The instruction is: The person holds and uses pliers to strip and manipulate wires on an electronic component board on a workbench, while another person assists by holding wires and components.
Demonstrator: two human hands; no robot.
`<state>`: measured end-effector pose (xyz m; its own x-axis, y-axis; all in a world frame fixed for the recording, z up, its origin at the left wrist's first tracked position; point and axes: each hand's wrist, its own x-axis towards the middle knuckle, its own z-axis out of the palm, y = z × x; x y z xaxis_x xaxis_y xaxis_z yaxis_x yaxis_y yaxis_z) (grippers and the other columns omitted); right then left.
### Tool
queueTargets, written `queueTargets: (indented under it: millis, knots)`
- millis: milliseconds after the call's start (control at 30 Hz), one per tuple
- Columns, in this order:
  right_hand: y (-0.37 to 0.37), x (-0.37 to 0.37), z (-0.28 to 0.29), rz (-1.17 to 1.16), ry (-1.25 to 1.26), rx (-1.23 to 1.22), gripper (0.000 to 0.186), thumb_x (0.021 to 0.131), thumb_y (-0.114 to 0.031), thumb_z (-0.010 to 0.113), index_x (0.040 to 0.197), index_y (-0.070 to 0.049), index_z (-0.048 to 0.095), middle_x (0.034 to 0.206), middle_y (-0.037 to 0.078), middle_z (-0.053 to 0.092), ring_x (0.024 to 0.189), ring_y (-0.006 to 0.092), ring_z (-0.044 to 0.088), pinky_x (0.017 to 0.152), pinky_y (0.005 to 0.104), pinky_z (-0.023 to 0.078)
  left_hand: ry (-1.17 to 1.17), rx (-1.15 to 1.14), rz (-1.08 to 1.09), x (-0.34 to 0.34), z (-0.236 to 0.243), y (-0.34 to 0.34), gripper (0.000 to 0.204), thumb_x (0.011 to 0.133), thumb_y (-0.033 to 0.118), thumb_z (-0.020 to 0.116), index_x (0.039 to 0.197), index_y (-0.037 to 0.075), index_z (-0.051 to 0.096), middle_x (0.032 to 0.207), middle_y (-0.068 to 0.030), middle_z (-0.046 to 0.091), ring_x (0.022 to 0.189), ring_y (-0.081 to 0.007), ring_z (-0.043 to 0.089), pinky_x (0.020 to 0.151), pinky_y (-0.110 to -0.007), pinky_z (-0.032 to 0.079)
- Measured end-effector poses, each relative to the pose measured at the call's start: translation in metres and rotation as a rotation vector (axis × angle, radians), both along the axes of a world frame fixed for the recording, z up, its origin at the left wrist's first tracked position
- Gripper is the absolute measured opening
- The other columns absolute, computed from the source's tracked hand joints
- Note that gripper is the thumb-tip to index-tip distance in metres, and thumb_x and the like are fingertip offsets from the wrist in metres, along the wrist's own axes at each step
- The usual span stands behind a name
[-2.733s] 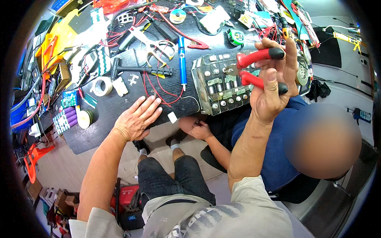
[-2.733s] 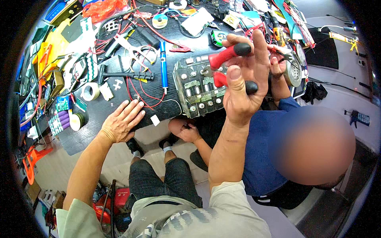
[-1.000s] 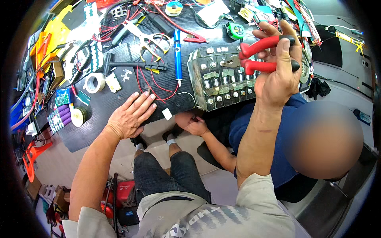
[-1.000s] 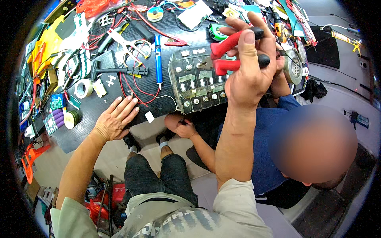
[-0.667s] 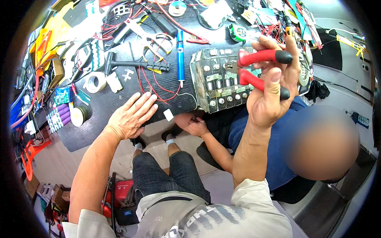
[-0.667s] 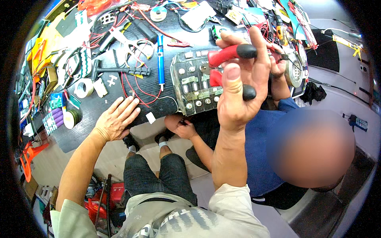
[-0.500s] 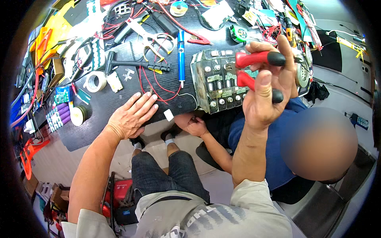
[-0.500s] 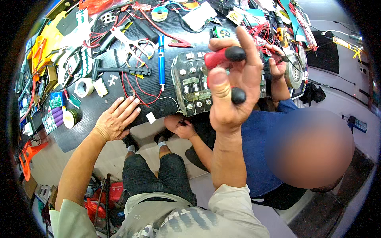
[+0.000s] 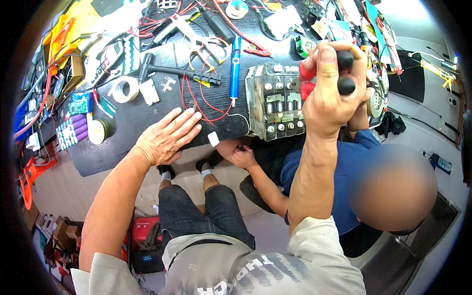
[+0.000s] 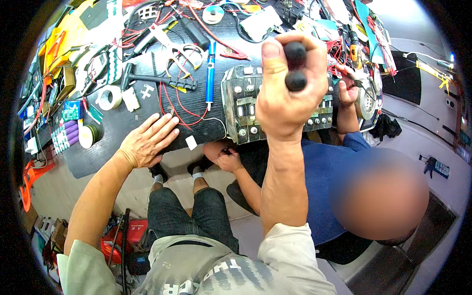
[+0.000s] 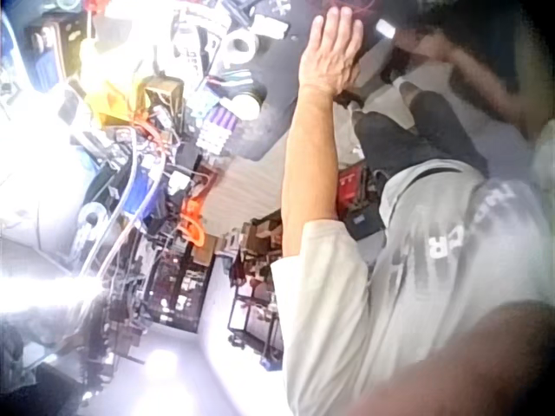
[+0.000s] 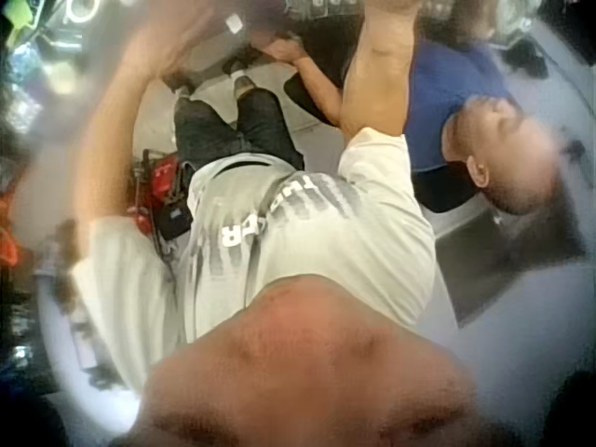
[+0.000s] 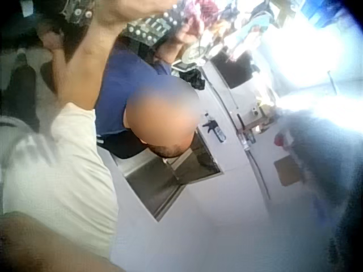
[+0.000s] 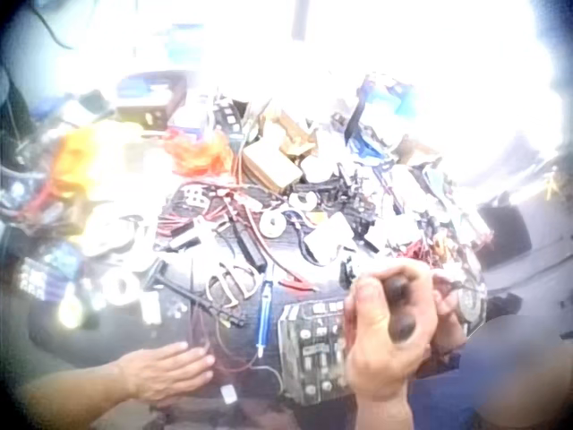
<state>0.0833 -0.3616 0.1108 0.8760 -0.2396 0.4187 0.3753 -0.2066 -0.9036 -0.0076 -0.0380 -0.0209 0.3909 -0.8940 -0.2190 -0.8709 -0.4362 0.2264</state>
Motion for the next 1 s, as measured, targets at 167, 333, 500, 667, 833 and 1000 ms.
queueTargets:
  millis: [167,333,500,667,833,1000]
  knots:
    - [-0.008,0.007,0.02,0.047,0.122,0.248,0.011,0.107,-0.009,0.07,0.109,-0.005,0.06,0.087,0.004,0.065,0.071,0.0102,0.062,0.057,0.0243,0.05,-0.02,0.026,-0.018,-0.001,0.0,0.0,0.11,0.075,0.05,0.082,0.167,0.008,0.036,0.178,-0.0163,0.029,0.165,-0.0335,0.027,0.137,-0.051,0.018]
    - [-0.095,0.016,0.003,0.08,0.263,0.56,0.029,0.115,-0.034,0.056,0.104,-0.007,0.058,0.093,0.008,0.062,0.086,0.0251,0.062,0.084,0.0516,0.056,-0.019,0.019,-0.01,-0.001,0.001,0.0,0.109,0.076,0.049,0.083,0.166,0.008,0.037,0.178,-0.0154,0.028,0.165,-0.0334,0.026,0.137,-0.051,0.018]
    - [-0.139,0.012,-0.019,-0.027,0.31,0.8,0.041,0.118,-0.046,0.04,0.103,-0.013,0.059,0.091,0.002,0.062,0.087,0.0249,0.06,0.089,0.0535,0.052,-0.022,0.009,-0.003,-0.001,0.0,-0.001,0.109,0.076,0.049,0.083,0.167,0.009,0.036,0.178,-0.0152,0.028,0.165,-0.0333,0.026,0.137,-0.051,0.017]
    - [-0.148,-0.001,-0.018,-0.036,0.32,0.773,0.046,0.116,-0.051,0.043,0.119,-0.008,0.061,0.094,0.002,0.064,0.089,0.0255,0.063,0.1,0.0609,0.052,-0.022,-0.015,0.0,-0.002,-0.003,0.0,0.109,0.077,0.048,0.082,0.167,0.008,0.036,0.178,-0.0153,0.028,0.165,-0.0337,0.027,0.137,-0.05,0.017]
    - [-0.09,-0.01,0.003,-0.208,0.163,0.412,0.041,0.117,-0.04,0.048,0.141,-0.007,0.053,0.128,0.021,0.071,0.114,0.0337,0.07,0.089,0.0458,0.057,-0.029,0.006,0.005,-0.002,0.001,0.001,0.108,0.076,0.048,0.082,0.166,0.008,0.038,0.177,-0.0159,0.03,0.165,-0.0335,0.027,0.137,-0.05,0.017]
    - [-0.084,-0.024,0.007,-0.091,0.124,0.372,0.052,0.115,-0.04,0.051,0.155,-0.006,0.049,0.14,0.025,0.065,0.124,0.0331,0.066,0.089,0.0408,0.055,-0.027,0.001,-0.009,-0.001,-0.003,0.0,0.109,0.077,0.048,0.082,0.167,0.008,0.036,0.178,-0.016,0.029,0.165,-0.0338,0.026,0.137,-0.05,0.018]
